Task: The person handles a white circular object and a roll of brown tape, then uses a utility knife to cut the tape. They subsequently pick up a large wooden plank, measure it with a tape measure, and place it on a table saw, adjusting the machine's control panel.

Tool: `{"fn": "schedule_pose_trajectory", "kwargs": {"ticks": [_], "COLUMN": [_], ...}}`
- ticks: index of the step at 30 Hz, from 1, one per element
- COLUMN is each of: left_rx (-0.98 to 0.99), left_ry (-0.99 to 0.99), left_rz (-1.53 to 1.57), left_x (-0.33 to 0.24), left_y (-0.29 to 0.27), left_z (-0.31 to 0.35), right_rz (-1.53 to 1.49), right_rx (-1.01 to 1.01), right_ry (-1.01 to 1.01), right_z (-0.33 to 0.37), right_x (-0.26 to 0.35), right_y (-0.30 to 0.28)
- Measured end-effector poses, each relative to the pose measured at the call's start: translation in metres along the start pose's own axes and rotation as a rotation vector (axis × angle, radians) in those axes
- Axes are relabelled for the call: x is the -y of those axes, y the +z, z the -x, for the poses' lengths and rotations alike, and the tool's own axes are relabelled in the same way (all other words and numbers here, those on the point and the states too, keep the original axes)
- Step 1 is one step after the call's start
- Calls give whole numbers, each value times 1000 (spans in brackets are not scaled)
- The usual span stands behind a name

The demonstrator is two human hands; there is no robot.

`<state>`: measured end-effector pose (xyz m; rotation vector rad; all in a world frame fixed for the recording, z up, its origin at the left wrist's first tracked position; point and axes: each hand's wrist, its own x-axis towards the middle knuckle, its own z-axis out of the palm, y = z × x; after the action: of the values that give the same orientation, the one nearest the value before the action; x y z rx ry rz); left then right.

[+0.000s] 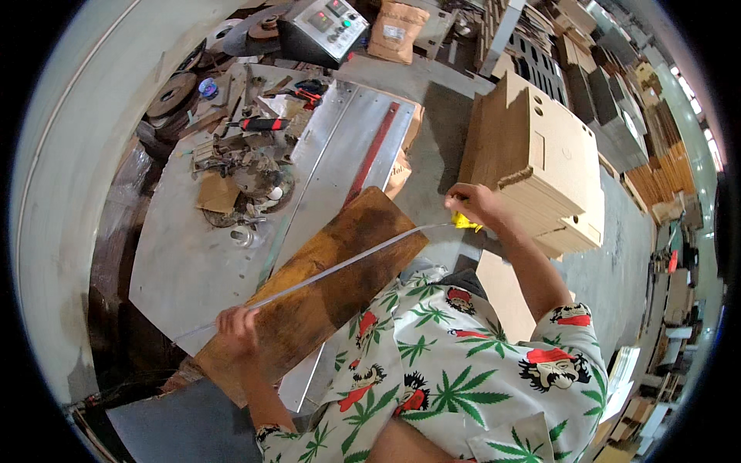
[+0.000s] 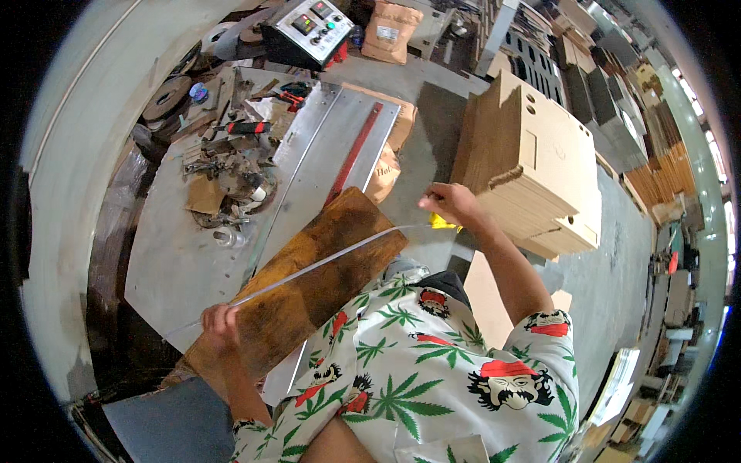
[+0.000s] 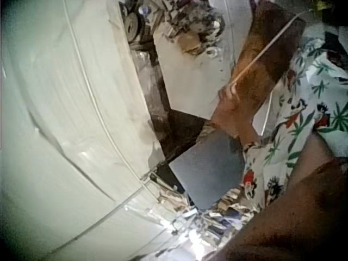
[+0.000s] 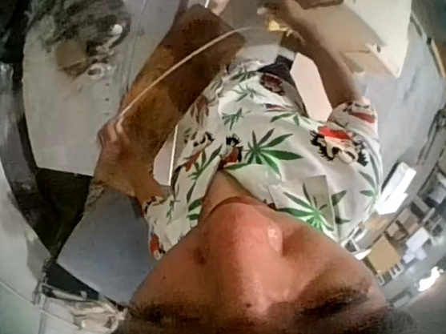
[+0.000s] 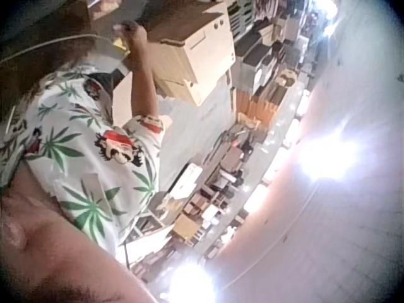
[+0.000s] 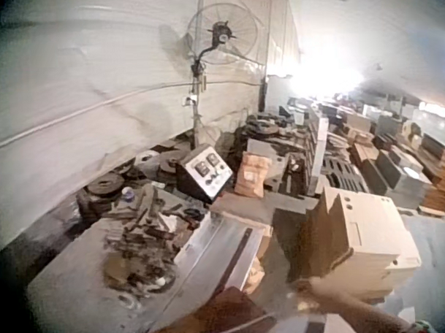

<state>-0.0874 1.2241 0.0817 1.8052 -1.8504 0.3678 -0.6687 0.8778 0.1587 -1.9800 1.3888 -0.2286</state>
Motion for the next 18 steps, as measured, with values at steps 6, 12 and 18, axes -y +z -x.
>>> {"fn": "schedule_pose_trajectory", "kwargs": {"ticks": [6, 12, 18], "left_rx": [-31, -82, -72], "left_ry": [51, -47, -576], "left_rz": [-41, 64, -15], "left_x": [-160, -264, -324], "left_y": [46, 123, 154], "left_z": [-124, -258, -264], "right_rz": [-81, -297, -718], "right_rx": [281, 419, 240], "right_ry": [-297, -264, -22], "right_z": [-113, -240, -412], "right_x": [72, 88, 92], "right_y": [65, 86, 104]}}
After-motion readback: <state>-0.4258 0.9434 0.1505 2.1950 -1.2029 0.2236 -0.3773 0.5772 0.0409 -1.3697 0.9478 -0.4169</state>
